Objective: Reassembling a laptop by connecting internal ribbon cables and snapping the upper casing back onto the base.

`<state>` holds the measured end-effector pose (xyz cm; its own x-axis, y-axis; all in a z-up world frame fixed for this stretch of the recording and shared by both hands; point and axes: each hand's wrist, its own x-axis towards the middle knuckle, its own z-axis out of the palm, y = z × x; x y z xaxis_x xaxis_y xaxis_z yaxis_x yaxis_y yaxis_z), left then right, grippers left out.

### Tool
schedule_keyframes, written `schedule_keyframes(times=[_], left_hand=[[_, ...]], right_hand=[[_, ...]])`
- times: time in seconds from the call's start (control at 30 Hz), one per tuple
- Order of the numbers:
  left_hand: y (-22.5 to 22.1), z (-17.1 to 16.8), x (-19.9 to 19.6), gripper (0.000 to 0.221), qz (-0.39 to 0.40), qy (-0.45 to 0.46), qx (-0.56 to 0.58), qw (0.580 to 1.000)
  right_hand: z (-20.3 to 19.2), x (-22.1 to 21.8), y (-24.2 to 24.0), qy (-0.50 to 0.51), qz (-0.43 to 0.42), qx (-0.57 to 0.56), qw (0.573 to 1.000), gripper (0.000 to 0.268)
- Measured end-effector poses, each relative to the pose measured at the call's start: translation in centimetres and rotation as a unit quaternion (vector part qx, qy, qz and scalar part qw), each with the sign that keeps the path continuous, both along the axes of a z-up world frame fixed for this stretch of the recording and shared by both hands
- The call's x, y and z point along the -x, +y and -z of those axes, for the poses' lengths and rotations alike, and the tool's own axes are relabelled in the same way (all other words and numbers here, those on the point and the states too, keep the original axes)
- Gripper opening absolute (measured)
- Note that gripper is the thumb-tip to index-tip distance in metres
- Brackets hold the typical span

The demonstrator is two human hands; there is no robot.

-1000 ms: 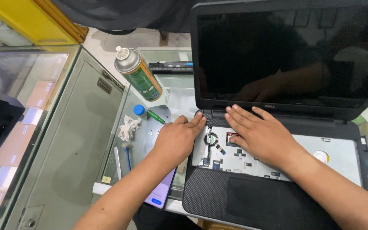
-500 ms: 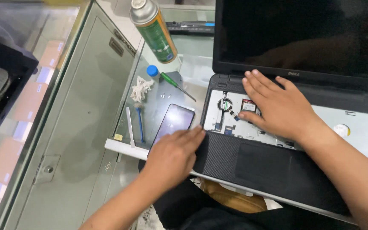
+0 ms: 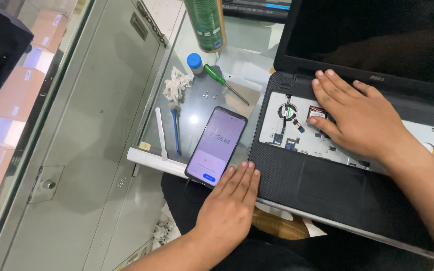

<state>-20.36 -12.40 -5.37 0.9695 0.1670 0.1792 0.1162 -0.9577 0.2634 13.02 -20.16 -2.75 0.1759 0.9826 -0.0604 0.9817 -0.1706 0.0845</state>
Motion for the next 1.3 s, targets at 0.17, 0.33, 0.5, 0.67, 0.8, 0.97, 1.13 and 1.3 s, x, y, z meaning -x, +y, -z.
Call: schedule_keyframes(times=[0.17, 0.33, 0.5, 0.67, 0.8, 0.97, 1.13, 1.3], left_hand=[[1.2, -0.4, 0.9, 0.06, 0.009, 0.019, 0.103, 0.994], [-0.2, -3.5, 3.6, 0.05, -0.167, -0.13, 0.221, 0.952], [-2.7, 0.0, 3.7, 0.065, -0.192, -0.013, 0.342, 0.92], [-2.9, -0.3, 1.9, 0.056, -0.244, -0.056, 0.521, 0.816], [-3.4, -0.2, 0.5, 0.044, -0.261, -0.075, 0.694, 0.667], [-4.8, -0.1, -3.1, 0.06, -0.23, 0.026, 0.759, 0.608], [-6.6, 0.5, -5.1, 0.058, -0.318, -0.017, 0.717, 0.62], [-7.3, 0.5, -5.4, 0.058, -0.336, -0.077, 0.699, 0.627]], right_hand=[[-0.2, 1.4, -1.9, -0.011, -0.035, -0.04, 0.999, 0.078], [-2.6, 9.5, -7.3, 0.07, -0.11, -0.056, 0.99, 0.077], [-0.3, 14.0, -10.6, 0.007, -0.109, -0.07, 0.992, 0.08], [0.8, 14.2, -11.0, 0.019, -0.112, -0.122, 0.986, 0.049], [0.5, 14.4, -11.4, -0.033, -0.135, -0.108, 0.984, 0.061], [-0.2, 14.5, -11.8, -0.024, -0.146, -0.124, 0.981, 0.072], [0.7, 14.9, -11.8, 0.061, -0.109, -0.212, 0.969, 0.063], [-1.5, 15.7, -17.0, 0.212, -0.038, -0.353, 0.91, 0.069]])
